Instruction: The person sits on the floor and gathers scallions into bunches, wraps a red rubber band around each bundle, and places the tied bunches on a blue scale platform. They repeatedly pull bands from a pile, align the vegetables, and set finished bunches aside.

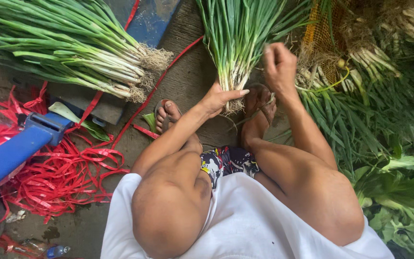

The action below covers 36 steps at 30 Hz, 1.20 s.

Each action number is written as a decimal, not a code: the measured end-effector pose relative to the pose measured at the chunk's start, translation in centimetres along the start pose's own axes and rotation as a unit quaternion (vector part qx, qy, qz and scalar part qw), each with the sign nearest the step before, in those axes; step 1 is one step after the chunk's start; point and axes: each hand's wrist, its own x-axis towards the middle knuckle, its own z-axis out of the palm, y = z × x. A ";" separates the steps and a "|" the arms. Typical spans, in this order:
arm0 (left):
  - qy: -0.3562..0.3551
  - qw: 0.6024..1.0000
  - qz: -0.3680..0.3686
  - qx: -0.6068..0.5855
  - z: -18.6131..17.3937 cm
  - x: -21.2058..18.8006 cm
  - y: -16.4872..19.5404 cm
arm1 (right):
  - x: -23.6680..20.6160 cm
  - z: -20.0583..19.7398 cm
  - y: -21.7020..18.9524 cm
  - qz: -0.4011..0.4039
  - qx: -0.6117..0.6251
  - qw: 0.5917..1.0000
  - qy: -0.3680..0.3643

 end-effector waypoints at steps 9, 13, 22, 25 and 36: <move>0.000 1.000 0.022 0.005 0.7 0.0 0.5 | 2.7 -6.8 -3.9 -0.254 -0.086 0.956 -0.117; -0.004 1.000 0.019 -0.002 0.4 0.0 0.3 | 2.1 -5.0 -4.6 -0.221 -0.129 0.886 -0.387; -0.007 1.000 -0.026 -0.008 -0.1 -0.3 1.0 | 2.8 -3.6 -3.3 -0.228 -0.058 0.887 -0.397; -0.011 0.999 -0.025 -0.031 -0.2 -0.3 0.8 | 2.2 -3.2 -2.3 -0.186 -0.043 0.890 -0.414; 0.040 0.992 -0.104 -0.050 -0.7 -0.2 0.8 | -1.5 -0.9 0.6 0.283 0.138 0.949 -0.028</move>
